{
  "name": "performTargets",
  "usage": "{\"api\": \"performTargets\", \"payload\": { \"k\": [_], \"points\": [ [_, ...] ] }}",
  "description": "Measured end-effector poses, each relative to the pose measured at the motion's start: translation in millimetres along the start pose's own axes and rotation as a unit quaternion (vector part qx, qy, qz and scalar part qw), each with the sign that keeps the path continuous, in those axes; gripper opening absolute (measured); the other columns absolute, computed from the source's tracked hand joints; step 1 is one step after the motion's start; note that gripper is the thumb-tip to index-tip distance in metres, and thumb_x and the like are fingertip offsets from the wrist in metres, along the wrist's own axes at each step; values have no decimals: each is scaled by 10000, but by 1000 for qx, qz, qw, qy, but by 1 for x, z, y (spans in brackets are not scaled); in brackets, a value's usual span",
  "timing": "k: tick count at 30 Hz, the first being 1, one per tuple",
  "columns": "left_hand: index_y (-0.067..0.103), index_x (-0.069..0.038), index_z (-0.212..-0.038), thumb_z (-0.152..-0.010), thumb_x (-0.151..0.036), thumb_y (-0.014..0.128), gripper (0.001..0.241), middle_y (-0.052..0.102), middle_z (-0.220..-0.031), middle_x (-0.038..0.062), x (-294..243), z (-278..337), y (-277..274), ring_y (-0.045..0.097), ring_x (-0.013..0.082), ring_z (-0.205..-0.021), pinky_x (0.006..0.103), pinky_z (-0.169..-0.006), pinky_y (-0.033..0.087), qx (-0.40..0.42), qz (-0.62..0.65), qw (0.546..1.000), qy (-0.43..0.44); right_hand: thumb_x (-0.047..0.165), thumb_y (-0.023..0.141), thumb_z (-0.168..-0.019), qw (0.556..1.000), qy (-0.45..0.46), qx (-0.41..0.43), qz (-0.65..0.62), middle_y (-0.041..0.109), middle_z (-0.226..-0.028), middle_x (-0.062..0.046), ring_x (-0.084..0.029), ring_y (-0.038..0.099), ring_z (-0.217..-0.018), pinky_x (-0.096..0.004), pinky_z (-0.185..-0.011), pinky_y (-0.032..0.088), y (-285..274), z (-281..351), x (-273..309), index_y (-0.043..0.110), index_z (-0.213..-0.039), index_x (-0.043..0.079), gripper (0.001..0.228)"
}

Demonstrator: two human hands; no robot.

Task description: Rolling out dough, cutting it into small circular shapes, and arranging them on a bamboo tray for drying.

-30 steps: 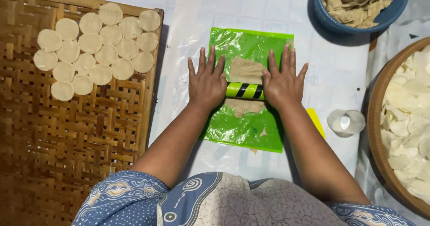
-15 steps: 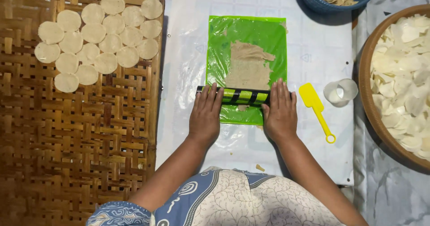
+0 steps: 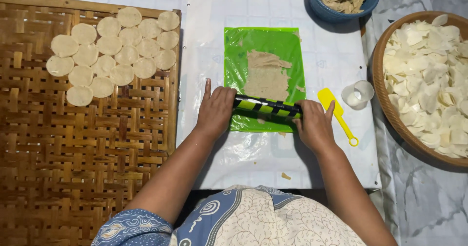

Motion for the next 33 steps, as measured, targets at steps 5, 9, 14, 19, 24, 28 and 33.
{"api": "performTargets", "payload": {
  "k": [5, 9, 14, 19, 24, 28, 33],
  "points": [
    [492, -43, -1381, -994, -150, 571, 409, 558, -1332, 189, -7, -2, 9, 469, 336, -1364, 512, -1257, 200, 3, 62, 995, -75, 292, 513, -1044, 999, 4, -36, 34, 385, -1628, -108, -296, 293, -1540, -753, -1182, -47, 7, -21, 28, 405, -1511, 156, 498],
    [231, -12, -1609, -1094, -442, 362, 684, 161, -1698, 222, -10, -25, 15, 81, 370, -1581, 508, -1277, 33, 147, 68, 972, -171, 560, 355, -1060, 999, 34, -1, 37, 179, -1727, -155, -301, 99, -1603, -738, -1184, -98, 21, -49, 29, 160, -1655, 104, 774],
    [308, -71, -1600, -1074, -476, 347, 665, 212, -1687, 205, 28, -95, 45, 126, 395, -1571, 582, -1256, 63, 133, 43, 969, -203, 600, 338, -1051, 998, 5, -25, 54, 296, -1695, -168, -293, 238, -1576, -756, -1166, -90, 20, -142, 9, 284, -1640, 120, 762],
    [274, -149, -1630, -1086, -443, 272, 618, 160, -1712, 163, 71, -170, 61, 82, 346, -1590, 582, -1257, -21, 170, 10, 954, -248, 649, 180, -1088, 999, 3, 33, 32, 220, -1720, -148, -284, 170, -1597, -743, -1174, -110, 13, -235, 2, 254, -1658, 224, 715],
    [217, 2, -1607, -1076, -374, 275, 654, 44, -1699, 159, 114, -226, 90, -46, 275, -1559, 558, -1235, -64, 142, -47, 955, -257, 470, 299, -1118, 995, -19, -97, -10, 285, -1687, -181, -258, 182, -1566, -720, -1116, -133, -16, -298, 7, 345, -1597, -13, 682],
    [277, 5, -1598, -1107, -401, 276, 637, 67, -1689, 162, 129, -237, 86, -30, 261, -1549, 538, -1244, -45, 101, -55, 952, -285, 279, 546, -1148, 967, -103, -229, -36, 493, -1521, -217, -374, 441, -1436, -710, -1134, 41, -47, -304, 14, 589, -1383, -31, 391],
    [573, -116, -1431, -1112, -428, 294, 526, 542, -1504, 134, 85, -190, 43, 390, 290, -1487, 487, -1276, 107, 28, 98, 982, -161, 506, 357, -1122, 993, -89, -29, -76, 492, -1556, -152, -364, 413, -1475, -724, -1183, 98, -43, -241, 4, 465, -1553, 145, 572]
  ]
}}
Point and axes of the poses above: each hand's wrist, its own z-axis away from the middle knuckle, its own y-axis out of the palm, x = y × z, the point moved 7 cm from there along -z, towards the middle knuckle
